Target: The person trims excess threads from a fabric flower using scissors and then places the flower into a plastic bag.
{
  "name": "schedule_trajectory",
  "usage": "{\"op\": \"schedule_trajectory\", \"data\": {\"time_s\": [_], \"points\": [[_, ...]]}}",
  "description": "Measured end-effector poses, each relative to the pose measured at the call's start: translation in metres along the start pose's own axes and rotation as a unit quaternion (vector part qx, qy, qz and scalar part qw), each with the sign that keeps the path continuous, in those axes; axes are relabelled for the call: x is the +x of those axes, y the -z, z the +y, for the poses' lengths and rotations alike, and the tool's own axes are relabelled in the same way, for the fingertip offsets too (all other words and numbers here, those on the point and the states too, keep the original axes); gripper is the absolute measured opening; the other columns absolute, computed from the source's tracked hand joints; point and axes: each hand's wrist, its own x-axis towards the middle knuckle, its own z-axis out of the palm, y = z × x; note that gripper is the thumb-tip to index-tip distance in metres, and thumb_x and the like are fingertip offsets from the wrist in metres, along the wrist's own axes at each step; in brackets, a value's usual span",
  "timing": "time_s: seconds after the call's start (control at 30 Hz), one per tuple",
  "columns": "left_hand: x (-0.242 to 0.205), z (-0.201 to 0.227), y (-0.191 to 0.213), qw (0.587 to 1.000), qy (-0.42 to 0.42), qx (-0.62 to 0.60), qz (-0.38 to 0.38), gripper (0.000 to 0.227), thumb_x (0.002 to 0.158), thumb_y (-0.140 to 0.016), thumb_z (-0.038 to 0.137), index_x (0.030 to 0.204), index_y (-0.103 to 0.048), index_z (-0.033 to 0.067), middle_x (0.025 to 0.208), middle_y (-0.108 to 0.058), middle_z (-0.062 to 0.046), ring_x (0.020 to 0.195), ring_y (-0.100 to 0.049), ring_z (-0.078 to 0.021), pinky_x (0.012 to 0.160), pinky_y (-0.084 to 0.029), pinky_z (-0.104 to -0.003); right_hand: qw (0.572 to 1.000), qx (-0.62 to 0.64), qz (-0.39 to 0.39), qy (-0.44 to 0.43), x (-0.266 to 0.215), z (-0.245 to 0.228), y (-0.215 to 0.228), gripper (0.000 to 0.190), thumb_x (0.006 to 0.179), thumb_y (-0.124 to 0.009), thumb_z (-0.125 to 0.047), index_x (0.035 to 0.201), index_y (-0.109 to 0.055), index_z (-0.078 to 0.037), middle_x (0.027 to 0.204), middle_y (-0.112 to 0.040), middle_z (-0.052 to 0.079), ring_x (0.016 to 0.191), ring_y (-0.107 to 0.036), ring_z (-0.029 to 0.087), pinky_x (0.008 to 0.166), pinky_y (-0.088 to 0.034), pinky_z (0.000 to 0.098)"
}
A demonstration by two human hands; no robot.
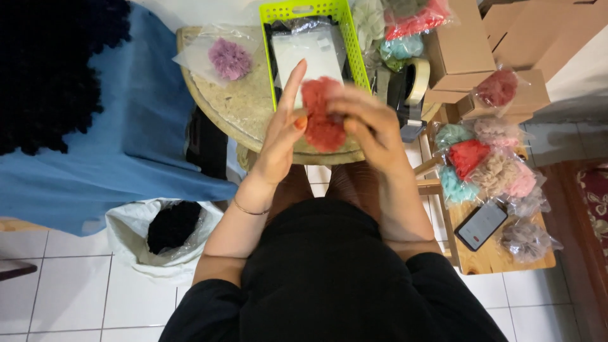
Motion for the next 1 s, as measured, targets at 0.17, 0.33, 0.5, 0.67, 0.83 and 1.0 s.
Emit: {"op": "schedule_trajectory", "data": {"time_s": [0.17,0.33,0.5,0.67,0.83,1.0], "points": [[0.006,-0.002,0.031,0.993,-0.081,0.049,0.073,0.073,0.1,-0.07,0.034,0.159,-0.029,0.0248,0.164,-0.032,-0.013,0.135,-0.055,-0.0363,0.123,-0.04,-0.06,0.995,-0.029,0.083,-0.043,-0.008,0.013,0.008,0.03,0.113,-0.052,-0.029,0.128,-0.065,-0.006,0.126,-0.066,0.014,0.119,-0.062,0.03,0.105,-0.053,0.0445],[0.002,0.008,0.048,0.979,-0.109,0.054,0.164,0.061,0.1,-0.061,0.003,0.155,-0.04,0.0203,0.145,-0.056,-0.011,0.125,-0.06,-0.0239,0.116,-0.044,-0.038,0.988,-0.111,-0.083,-0.072,-0.052,0.046,-0.023,0.036,0.1,-0.071,-0.012,0.132,-0.062,0.001,0.117,-0.073,0.02,0.106,-0.073,0.035,0.095,-0.063,0.0435],[0.003,0.001,0.062,0.972,-0.125,0.036,0.197,0.058,0.1,-0.067,0.005,0.151,-0.047,0.0235,0.147,-0.051,-0.013,0.127,-0.056,-0.0264,0.114,-0.045,-0.042,0.944,-0.3,-0.116,-0.066,-0.097,0.102,-0.059,0.021,0.103,-0.066,-0.021,0.114,-0.067,-0.003,0.098,-0.069,0.013,0.085,-0.065,0.031,0.068,-0.055,0.0415],[0.004,0.003,0.065,0.964,-0.123,0.05,0.229,0.057,0.104,-0.064,0.007,0.155,-0.042,0.0187,0.152,-0.052,-0.012,0.133,-0.058,-0.0224,0.116,-0.046,-0.036,0.924,-0.373,-0.083,-0.013,-0.1,0.116,-0.061,0.032,0.101,-0.067,-0.036,0.106,-0.072,-0.005,0.105,-0.074,0.012,0.092,-0.069,0.029,0.078,-0.057,0.0399],[0.005,0.001,0.07,0.97,-0.089,0.055,0.22,0.058,0.104,-0.063,0.012,0.156,-0.039,0.0207,0.145,-0.057,-0.013,0.125,-0.061,-0.0228,0.113,-0.049,-0.039,0.926,-0.375,-0.038,-0.025,-0.093,0.098,-0.047,0.037,0.106,-0.058,-0.037,0.106,-0.074,-0.003,0.101,-0.076,0.013,0.094,-0.072,0.029,0.079,-0.06,0.0383],[0.012,-0.02,0.047,0.988,-0.049,0.041,0.143,0.076,0.103,-0.069,0.034,0.162,-0.027,0.0107,0.161,-0.034,-0.025,0.147,-0.039,-0.042,0.124,-0.029,-0.055,0.971,-0.188,0.127,-0.072,-0.078,0.079,-0.029,0.034,0.099,-0.071,-0.025,0.121,-0.072,0.0,0.112,-0.071,0.018,0.093,-0.068,0.035,0.08,-0.055,0.0434]]}}
